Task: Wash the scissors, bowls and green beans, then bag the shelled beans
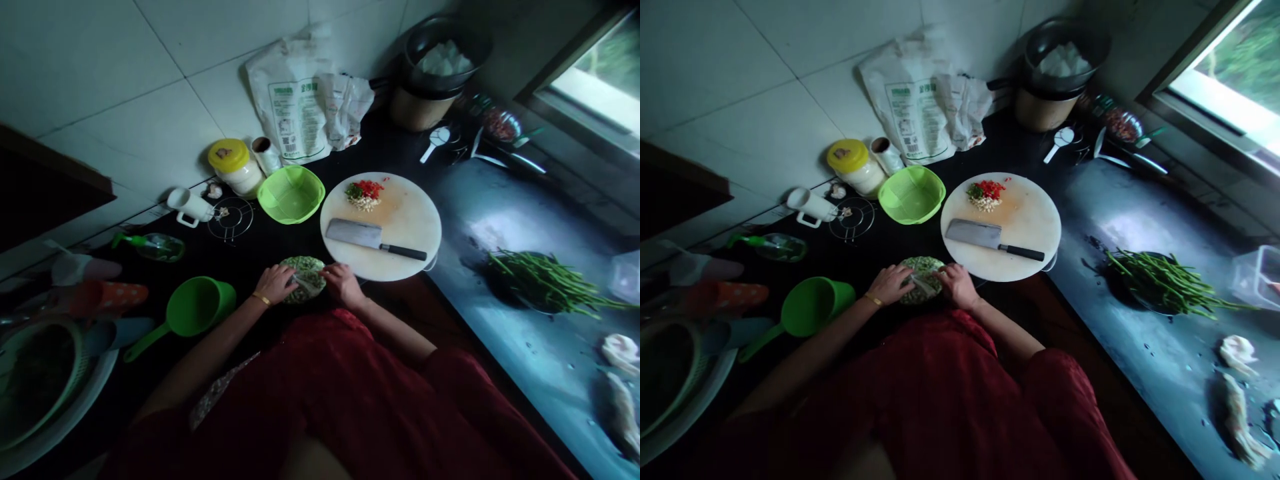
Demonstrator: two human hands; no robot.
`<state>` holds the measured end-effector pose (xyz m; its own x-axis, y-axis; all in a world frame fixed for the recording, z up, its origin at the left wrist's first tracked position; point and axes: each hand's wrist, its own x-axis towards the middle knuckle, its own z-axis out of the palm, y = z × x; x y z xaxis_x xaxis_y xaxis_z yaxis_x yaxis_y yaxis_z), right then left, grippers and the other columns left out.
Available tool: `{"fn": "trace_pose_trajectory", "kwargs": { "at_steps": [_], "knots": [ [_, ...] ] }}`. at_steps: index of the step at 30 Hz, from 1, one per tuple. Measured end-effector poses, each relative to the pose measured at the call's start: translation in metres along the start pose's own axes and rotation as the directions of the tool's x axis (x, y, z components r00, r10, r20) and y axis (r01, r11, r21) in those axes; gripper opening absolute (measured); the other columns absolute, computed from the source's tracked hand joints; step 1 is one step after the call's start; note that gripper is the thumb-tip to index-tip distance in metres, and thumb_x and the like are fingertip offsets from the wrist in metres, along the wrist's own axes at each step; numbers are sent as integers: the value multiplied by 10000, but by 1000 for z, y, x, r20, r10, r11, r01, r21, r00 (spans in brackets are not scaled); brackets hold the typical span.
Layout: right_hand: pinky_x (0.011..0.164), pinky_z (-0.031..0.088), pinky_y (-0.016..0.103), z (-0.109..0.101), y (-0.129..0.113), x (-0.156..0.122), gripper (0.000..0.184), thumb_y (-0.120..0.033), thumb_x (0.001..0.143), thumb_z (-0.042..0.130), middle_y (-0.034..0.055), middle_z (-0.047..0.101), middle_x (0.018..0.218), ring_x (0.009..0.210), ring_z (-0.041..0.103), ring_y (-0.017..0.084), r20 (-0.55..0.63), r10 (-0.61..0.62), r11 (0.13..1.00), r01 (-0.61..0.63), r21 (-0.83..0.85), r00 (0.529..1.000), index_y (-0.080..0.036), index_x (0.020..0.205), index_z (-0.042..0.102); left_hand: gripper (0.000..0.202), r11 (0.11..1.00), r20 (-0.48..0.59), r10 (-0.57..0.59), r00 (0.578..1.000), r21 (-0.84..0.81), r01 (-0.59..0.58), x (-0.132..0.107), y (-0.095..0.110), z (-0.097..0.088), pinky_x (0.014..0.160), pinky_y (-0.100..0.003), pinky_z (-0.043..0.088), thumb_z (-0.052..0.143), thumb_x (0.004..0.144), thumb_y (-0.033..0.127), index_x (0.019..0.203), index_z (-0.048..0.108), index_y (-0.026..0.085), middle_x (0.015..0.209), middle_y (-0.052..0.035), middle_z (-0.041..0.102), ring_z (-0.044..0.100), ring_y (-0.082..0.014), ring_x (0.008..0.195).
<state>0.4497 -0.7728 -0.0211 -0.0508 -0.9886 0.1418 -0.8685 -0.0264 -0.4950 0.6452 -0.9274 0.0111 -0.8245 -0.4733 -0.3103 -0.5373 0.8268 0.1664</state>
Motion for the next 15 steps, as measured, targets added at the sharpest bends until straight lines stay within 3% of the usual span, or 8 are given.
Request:
{"fn": "trace_pose_trajectory", "kwargs": {
  "at_steps": [1,4,7,10,15],
  "knots": [
    [933,375,366,-19,19,-3,379,-201,947,371,103,622,1144,1044,487,222,-71,87,995,-90,-35,994,-179,1204,649,332,1000,13,-10,1000,15,10,-1,2,2,830,-361,401,530,874,299,1184,608,208,1128,-106,618,538,-262,1019],
    [895,394,416,-78,95,-10,448,-127,906,348,155,592,1152,1011,481,263,-235,382,893,-423,-156,894,-141,1260,622,271,994,28,-68,997,85,66,2,7,8,817,-375,399,450,903,227,1088,634,156,1047,-132,637,557,-282,1005],
    [825,418,411,-118,165,-9,610,-41,822,386,166,593,1050,938,501,268,-101,527,803,-533,-268,844,-180,1405,495,267,993,16,-86,996,78,85,7,9,12,814,-369,400,397,910,189,1023,631,128,1007,-137,653,576,-274,974],
    [782,428,368,-126,202,-1,710,-14,792,397,146,579,1033,890,521,237,46,527,807,-483,-339,848,-265,1456,417,256,993,-27,-108,994,37,109,6,12,11,813,-367,403,402,893,179,1024,618,135,1013,-127,662,582,-269,964],
    [814,430,434,-110,203,14,621,-43,823,372,173,587,1015,918,548,267,58,459,848,-417,-328,887,-234,1401,498,242,989,-66,-149,987,-9,149,-10,24,6,824,-376,406,400,884,210,988,612,159,992,-117,668,585,-262,948]
  ]
}}
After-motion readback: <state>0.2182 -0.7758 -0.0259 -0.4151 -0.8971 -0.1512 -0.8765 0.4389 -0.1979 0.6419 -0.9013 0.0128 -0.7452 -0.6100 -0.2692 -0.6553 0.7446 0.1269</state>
